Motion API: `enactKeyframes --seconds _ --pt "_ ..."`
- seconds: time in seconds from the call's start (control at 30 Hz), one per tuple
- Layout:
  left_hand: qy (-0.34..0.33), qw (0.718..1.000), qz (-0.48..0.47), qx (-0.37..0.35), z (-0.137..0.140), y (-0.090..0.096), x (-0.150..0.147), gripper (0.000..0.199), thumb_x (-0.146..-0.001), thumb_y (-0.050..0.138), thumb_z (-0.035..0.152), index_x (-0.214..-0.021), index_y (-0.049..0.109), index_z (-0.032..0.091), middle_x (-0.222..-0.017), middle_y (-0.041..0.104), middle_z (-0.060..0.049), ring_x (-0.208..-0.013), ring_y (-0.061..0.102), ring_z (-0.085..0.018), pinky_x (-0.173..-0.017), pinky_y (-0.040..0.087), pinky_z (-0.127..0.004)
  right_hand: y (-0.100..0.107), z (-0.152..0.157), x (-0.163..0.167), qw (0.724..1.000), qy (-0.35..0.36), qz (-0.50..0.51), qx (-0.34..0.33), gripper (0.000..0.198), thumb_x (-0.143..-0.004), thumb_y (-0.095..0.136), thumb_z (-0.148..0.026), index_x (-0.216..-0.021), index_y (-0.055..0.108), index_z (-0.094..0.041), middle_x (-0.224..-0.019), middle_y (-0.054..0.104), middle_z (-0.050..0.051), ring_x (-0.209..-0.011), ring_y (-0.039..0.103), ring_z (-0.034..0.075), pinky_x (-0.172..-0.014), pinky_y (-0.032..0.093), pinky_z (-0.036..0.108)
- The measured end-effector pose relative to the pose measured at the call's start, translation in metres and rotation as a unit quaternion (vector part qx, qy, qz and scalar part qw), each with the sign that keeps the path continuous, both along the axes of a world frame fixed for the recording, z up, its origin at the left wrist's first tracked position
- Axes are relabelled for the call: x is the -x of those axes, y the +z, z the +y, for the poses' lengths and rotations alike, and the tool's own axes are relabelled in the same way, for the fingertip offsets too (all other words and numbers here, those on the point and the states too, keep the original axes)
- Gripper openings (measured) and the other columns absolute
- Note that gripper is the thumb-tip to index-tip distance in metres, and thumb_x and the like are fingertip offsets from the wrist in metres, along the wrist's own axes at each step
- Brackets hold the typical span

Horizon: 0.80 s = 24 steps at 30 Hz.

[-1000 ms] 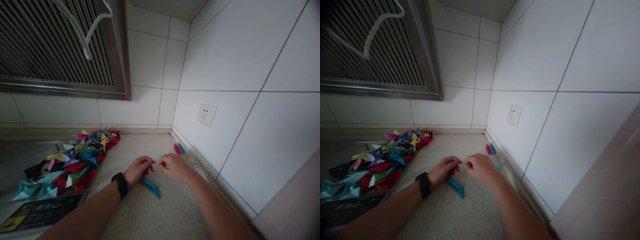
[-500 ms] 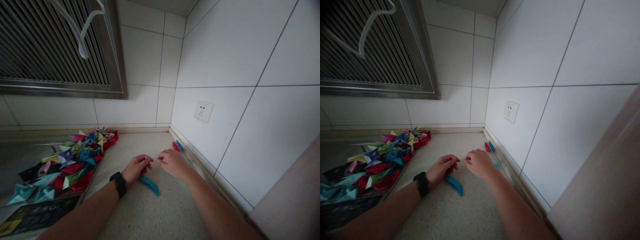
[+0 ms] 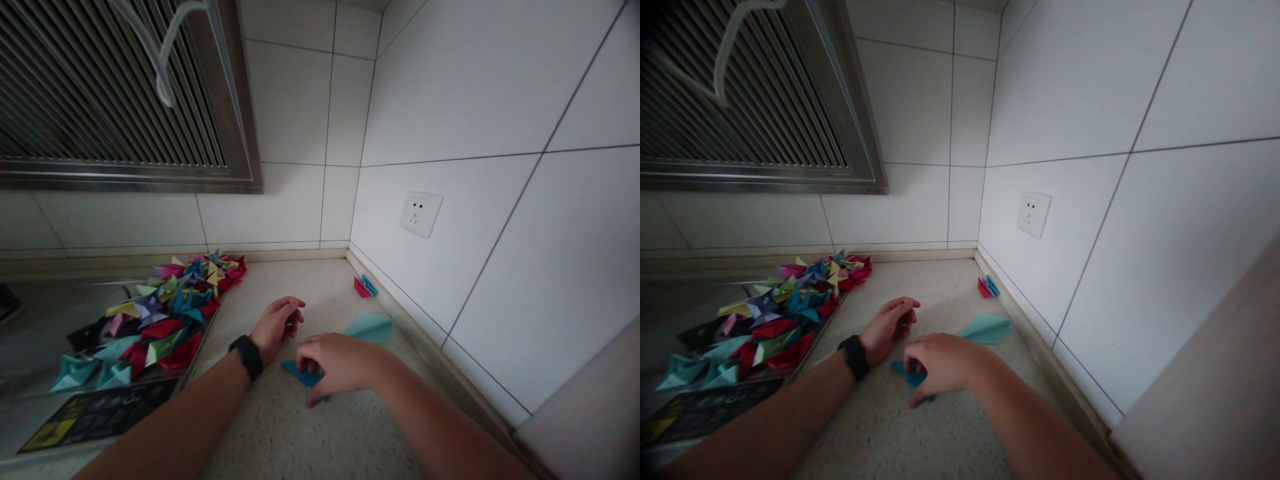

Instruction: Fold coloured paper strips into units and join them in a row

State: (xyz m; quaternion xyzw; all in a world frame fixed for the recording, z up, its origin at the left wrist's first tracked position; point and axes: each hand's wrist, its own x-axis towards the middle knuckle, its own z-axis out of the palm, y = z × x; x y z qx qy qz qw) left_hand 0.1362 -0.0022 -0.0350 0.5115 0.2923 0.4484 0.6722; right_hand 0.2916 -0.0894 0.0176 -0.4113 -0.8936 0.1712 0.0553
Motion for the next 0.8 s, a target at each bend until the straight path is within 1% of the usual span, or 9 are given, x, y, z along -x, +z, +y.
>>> enactKeyframes --seconds 0.13,0.2,0.3,0.4,0.47,0.57,0.67,0.73,0.8 --pt "0.001 1.000 0.003 0.007 -0.002 0.003 0.000 0.026 -0.079 0.061 0.039 -0.090 0.060 0.015 -0.066 0.054 0.001 -0.050 0.046 -0.007 -0.044 0.031 -0.019 -0.001 0.001 -0.005 0.999 -0.013 0.024 0.027 0.035 -0.068 0.073 -0.035 -0.098 0.063 -0.022 -0.084 0.064 -0.001 -0.070 0.057 0.012 -0.057 0.036 0.019" --pt "0.003 1.000 0.004 0.008 -0.002 0.003 0.000 0.026 -0.080 0.061 0.038 -0.090 0.060 0.015 -0.066 0.054 0.001 -0.050 0.045 -0.007 -0.044 0.031 -0.019 -0.002 0.002 -0.007 0.999 -0.009 0.032 0.027 0.033 -0.067 0.074 -0.029 -0.097 0.063 -0.021 -0.082 0.064 -0.001 -0.069 0.056 0.011 -0.057 0.036 0.019" --pt "-0.004 1.000 -0.002 0.007 0.000 0.001 0.001 0.026 -0.080 0.062 0.039 -0.090 0.061 0.015 -0.066 0.055 0.001 -0.050 0.045 -0.006 -0.044 0.031 -0.019 -0.003 0.003 -0.008 0.999 -0.005 0.045 -0.002 0.027 -0.065 0.070 -0.017 -0.092 0.065 -0.020 -0.080 0.064 -0.001 -0.068 0.055 0.011 -0.059 0.037 0.019" --pt "-0.007 1.000 -0.012 0.006 0.002 -0.001 0.000 0.029 -0.078 0.064 0.041 -0.089 0.061 0.015 -0.068 0.055 0.000 -0.051 0.046 -0.007 -0.044 0.032 -0.019 -0.007 0.009 -0.008 0.993 -0.063 0.090 -0.033 0.019 -0.070 0.061 -0.010 -0.087 0.065 -0.019 -0.077 0.065 0.000 -0.065 0.055 0.011 -0.059 0.036 0.020" --pt "0.011 1.000 -0.023 -0.004 0.003 -0.001 0.000 0.031 -0.078 0.065 0.043 -0.089 0.062 0.014 -0.071 0.055 0.000 -0.054 0.048 -0.007 -0.045 0.033 -0.018 -0.008 0.015 -0.009 0.981 -0.119 0.149 -0.043 0.015 -0.074 0.058 -0.011 -0.086 0.065 -0.018 -0.074 0.064 0.000 -0.063 0.055 0.011 -0.058 0.037 0.020" --pt "0.034 0.998 -0.044 -0.006 0.001 0.000 0.001 0.038 -0.079 0.062 0.051 -0.090 0.062 0.015 -0.077 0.054 -0.001 -0.059 0.049 -0.008 -0.045 0.034 -0.018 -0.011 0.025 -0.012 0.948 -0.183 0.252 -0.059 0.009 -0.078 0.059 -0.017 -0.085 0.064 -0.018 -0.071 0.063 0.000 -0.063 0.055 0.011 -0.057 0.039 0.021" --pt "0.009 0.999 -0.053 -0.012 -0.002 0.000 0.000 0.043 -0.079 0.057 0.058 -0.091 0.060 0.017 -0.082 0.055 -0.002 -0.062 0.051 -0.010 -0.044 0.035 -0.018 -0.015 0.035 -0.014 0.911 -0.229 0.338 -0.063 0.010 -0.081 0.058 -0.025 -0.086 0.063 -0.017 -0.073 0.063 0.001 -0.065 0.057 0.012 -0.057 0.042 0.021" --pt "-0.015 0.999 -0.018 -0.049 -0.004 0.000 -0.001 0.040 -0.076 0.064 0.054 -0.090 0.060 0.017 -0.079 0.055 -0.001 -0.061 0.050 -0.009 -0.044 0.035 -0.018 -0.018 0.039 -0.015 0.894 -0.244 0.373 -0.042 0.013 -0.082 0.058 -0.029 -0.087 0.062 -0.017 -0.072 0.063 0.001 -0.064 0.058 0.012 -0.055 0.044 0.021" --pt "-0.031 0.995 0.038 -0.089 -0.004 0.000 -0.002 0.037 -0.072 0.071 0.047 -0.089 0.061 0.015 -0.071 0.053 0.001 -0.056 0.047 -0.008 -0.044 0.035 -0.018 -0.022 0.042 -0.015 0.887 -0.245 0.391 -0.011 0.016 -0.081 0.059 -0.031 -0.088 0.061 -0.018 -0.070 0.062 0.001 -0.061 0.058 0.013 -0.052 0.045 0.021"
